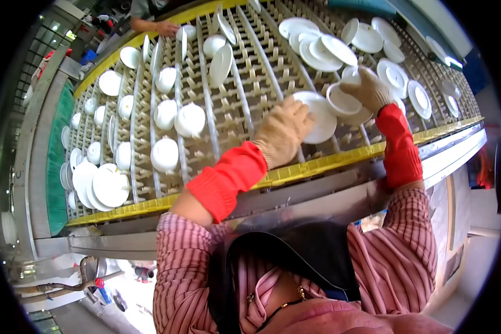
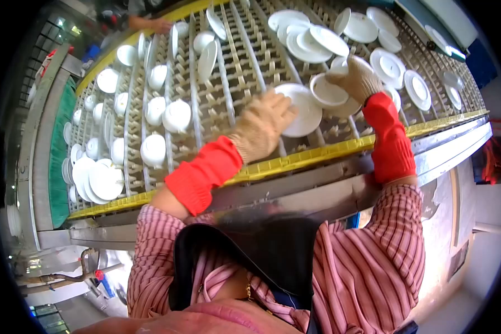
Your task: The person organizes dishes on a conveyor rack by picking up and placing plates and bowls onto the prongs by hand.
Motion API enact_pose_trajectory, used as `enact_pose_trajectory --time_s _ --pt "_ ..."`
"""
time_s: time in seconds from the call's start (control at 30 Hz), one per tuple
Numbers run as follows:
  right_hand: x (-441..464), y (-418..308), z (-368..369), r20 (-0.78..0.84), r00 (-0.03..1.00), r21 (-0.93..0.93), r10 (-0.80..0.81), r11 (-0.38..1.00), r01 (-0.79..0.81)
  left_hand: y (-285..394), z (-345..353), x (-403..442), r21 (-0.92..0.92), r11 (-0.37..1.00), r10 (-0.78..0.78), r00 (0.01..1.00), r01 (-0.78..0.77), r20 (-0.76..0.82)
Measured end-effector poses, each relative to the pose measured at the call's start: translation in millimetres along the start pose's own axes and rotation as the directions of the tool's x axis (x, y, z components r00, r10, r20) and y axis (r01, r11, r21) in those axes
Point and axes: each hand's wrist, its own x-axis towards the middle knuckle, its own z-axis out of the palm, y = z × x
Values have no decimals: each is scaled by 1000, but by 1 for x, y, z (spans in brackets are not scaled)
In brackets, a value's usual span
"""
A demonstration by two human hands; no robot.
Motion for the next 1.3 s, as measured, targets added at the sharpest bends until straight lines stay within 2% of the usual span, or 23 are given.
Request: enact_pose_trajectory --time_s 0.17,0.23,0.27,0.3,0.33,0.37,0.43,0.57,0.63,0.7,0.77,0.83,0.9,0.93,0.97,1.03,1.07,1.1,1.13,1.17,1.2,1.23,1.3 --pt "18 25 24 -30 997 229 77 971 -68 8 7 39 162 985 -107 942 57 318" --pt "25 48 25 -20 904 290 -426 863 413 17 12 44 195 968 -227 884 159 408" --pt "18 43 30 -4 968 480 -251 849 222 21 9 47 225 957 -274 829 185 486" --pt "11 33 33 50 995 644 -81 764 30 15 40 39 269 951 -245 904 153 349" --pt "-3 11 17 54 999 569 3 822 -33 22 26 50 316 932 -310 845 179 435" --pt "-13 -5 8 -16 1000 476 4 879 4 23 47 49 358 911 -353 834 204 423" --pt "-27 -23 -11 -70 996 295 -55 953 73 23 44 34 311 930 -275 930 194 244" --pt "-42 -39 -32 -120 993 765 17 638 82 -2 -11 -7 316 930 -247 956 188 160" --pt "-47 -67 -55 3 1000 881 -28 473 11 -16 -43 -43 193 895 -428 896 402 118" --pt "-42 -89 -54 97 993 921 -67 385 -64 -23 -103 -79 82 718 -691 694 691 203" --pt "-15 -86 -34 -63 959 736 -278 636 233 -51 -109 -149 45 706 -696 704 707 -141" --pt "-2 -114 -30 -83 948 640 -308 713 288 -60 -148 -200 249 550 -747 603 797 -281" --pt "8 -153 -33 -53 969 650 -243 728 218 -76 -177 -247 206 272 -841 336 940 -424" --pt "22 -163 -26 -241 824 290 -513 772 565 -77 -192 -255 170 124 -889 185 978 -419" --pt "37 -172 -16 -276 576 -144 -769 626 766 -80 -204 -261 138 -28 -914 31 990 -405" --pt "48 -204 4 -304 616 46 -726 635 771 -94 -196 -302 202 -159 -955 -99 967 -279" --pt "56 -213 19 -374 542 42 -753 570 821 -101 -190 -318 243 -217 -962 -165 945 -217" --pt "57 -221 28 -444 458 27 -770 500 866 -102 -188 -327 226 -186 -954 -120 956 -276" --pt "37 -238 9 -254 583 139 -772 567 812 -102 -185 -331 214 -156 -941 -79 964 -329" --pt "39 -239 17 -131 766 586 -630 574 572 -102 -181 -334 206 -124 -924 -37 971 -381" --pt "42 -240 24 1 895 890 -445 408 202 -90 -190 -306 233 -93 -898 20 968 -441" --pt "19 -250 10 187 954 978 -233 131 -160 -79 -192 -281 261 25 -880 145 965 -452" --pt "39 -206 21 -97 966 765 -239 602 226 -60 -184 -237 315 266 -798 391 911 -458"
